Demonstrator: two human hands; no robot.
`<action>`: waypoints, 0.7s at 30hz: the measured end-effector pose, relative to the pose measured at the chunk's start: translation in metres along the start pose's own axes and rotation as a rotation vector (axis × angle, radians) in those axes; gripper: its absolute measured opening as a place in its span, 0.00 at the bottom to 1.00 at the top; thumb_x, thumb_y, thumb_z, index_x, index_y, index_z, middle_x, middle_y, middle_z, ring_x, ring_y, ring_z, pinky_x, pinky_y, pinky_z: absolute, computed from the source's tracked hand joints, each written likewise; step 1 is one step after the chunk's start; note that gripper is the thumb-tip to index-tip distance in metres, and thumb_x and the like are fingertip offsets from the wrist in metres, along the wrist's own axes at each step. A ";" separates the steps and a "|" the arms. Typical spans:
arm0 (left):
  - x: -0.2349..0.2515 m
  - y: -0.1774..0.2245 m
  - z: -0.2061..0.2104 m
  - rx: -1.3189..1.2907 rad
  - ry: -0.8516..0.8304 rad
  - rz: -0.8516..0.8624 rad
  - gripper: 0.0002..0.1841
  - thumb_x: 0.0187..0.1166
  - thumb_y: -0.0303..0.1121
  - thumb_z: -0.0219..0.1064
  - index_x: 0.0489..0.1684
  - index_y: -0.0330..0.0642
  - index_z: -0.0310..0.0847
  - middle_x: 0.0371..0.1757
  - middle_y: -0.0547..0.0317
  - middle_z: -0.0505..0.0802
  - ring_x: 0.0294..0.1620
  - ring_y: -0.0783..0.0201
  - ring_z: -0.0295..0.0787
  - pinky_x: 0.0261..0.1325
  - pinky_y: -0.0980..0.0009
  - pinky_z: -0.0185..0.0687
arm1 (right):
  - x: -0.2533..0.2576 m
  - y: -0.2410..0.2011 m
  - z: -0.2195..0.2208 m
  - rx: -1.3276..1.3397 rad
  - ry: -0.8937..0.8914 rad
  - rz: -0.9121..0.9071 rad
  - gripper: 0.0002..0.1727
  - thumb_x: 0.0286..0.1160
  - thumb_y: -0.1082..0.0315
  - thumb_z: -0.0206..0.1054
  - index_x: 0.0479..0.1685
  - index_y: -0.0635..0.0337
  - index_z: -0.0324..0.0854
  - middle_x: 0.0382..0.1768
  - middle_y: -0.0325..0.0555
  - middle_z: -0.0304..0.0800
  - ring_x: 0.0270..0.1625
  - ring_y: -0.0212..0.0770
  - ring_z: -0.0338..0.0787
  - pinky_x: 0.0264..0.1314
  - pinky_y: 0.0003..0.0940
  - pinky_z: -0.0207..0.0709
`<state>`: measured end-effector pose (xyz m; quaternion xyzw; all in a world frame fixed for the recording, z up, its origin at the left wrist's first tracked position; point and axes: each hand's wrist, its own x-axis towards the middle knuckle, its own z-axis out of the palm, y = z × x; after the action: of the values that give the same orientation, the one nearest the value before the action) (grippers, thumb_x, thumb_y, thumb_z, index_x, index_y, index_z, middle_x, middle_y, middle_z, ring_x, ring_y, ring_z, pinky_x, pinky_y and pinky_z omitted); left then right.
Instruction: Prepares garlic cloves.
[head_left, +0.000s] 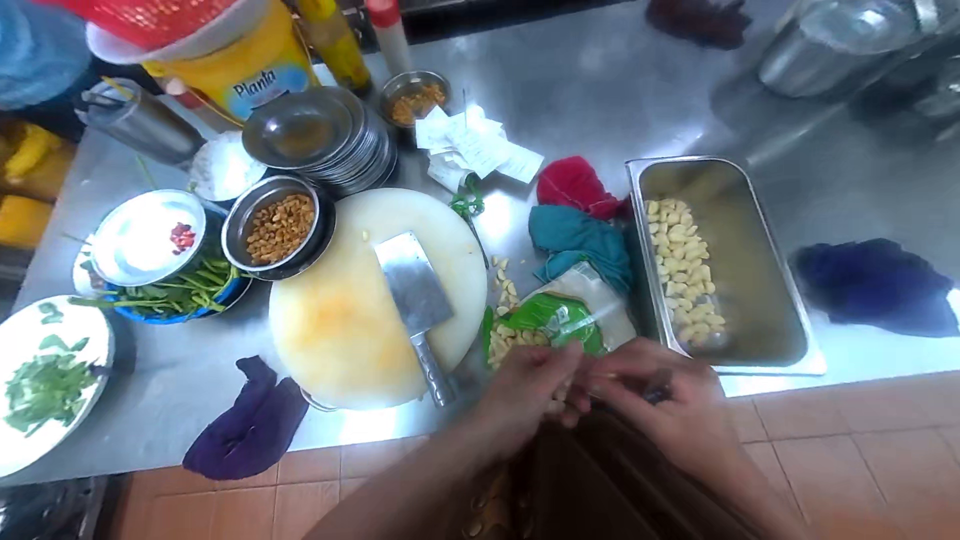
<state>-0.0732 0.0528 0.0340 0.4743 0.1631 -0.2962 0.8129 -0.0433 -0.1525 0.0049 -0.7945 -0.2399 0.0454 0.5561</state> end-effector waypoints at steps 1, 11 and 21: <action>0.001 0.001 0.001 0.000 -0.040 -0.007 0.26 0.96 0.46 0.45 0.52 0.36 0.88 0.36 0.58 0.93 0.30 0.71 0.89 0.33 0.77 0.86 | -0.004 0.002 -0.001 0.000 0.036 -0.004 0.10 0.76 0.50 0.74 0.44 0.41 0.94 0.36 0.27 0.93 0.31 0.23 0.88 0.31 0.19 0.85; 0.003 -0.007 -0.010 -0.436 -0.123 -0.101 0.44 0.90 0.65 0.28 0.67 0.36 0.81 0.60 0.43 0.93 0.63 0.52 0.92 0.67 0.57 0.86 | 0.003 0.013 -0.078 -0.560 0.379 0.272 0.23 0.76 0.63 0.71 0.66 0.66 0.81 0.47 0.63 0.89 0.37 0.53 0.86 0.38 0.56 0.77; 0.002 -0.017 -0.009 -0.350 -0.064 -0.018 0.41 0.89 0.65 0.29 0.67 0.44 0.82 0.52 0.53 0.93 0.51 0.63 0.90 0.56 0.65 0.86 | 0.007 -0.032 0.007 -0.222 -0.230 -0.059 0.17 0.71 0.45 0.75 0.43 0.48 0.92 0.39 0.29 0.94 0.35 0.21 0.90 0.38 0.21 0.88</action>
<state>-0.0820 0.0533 0.0171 0.3142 0.1904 -0.2857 0.8851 -0.0498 -0.1353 0.0322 -0.8332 -0.3289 0.0927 0.4347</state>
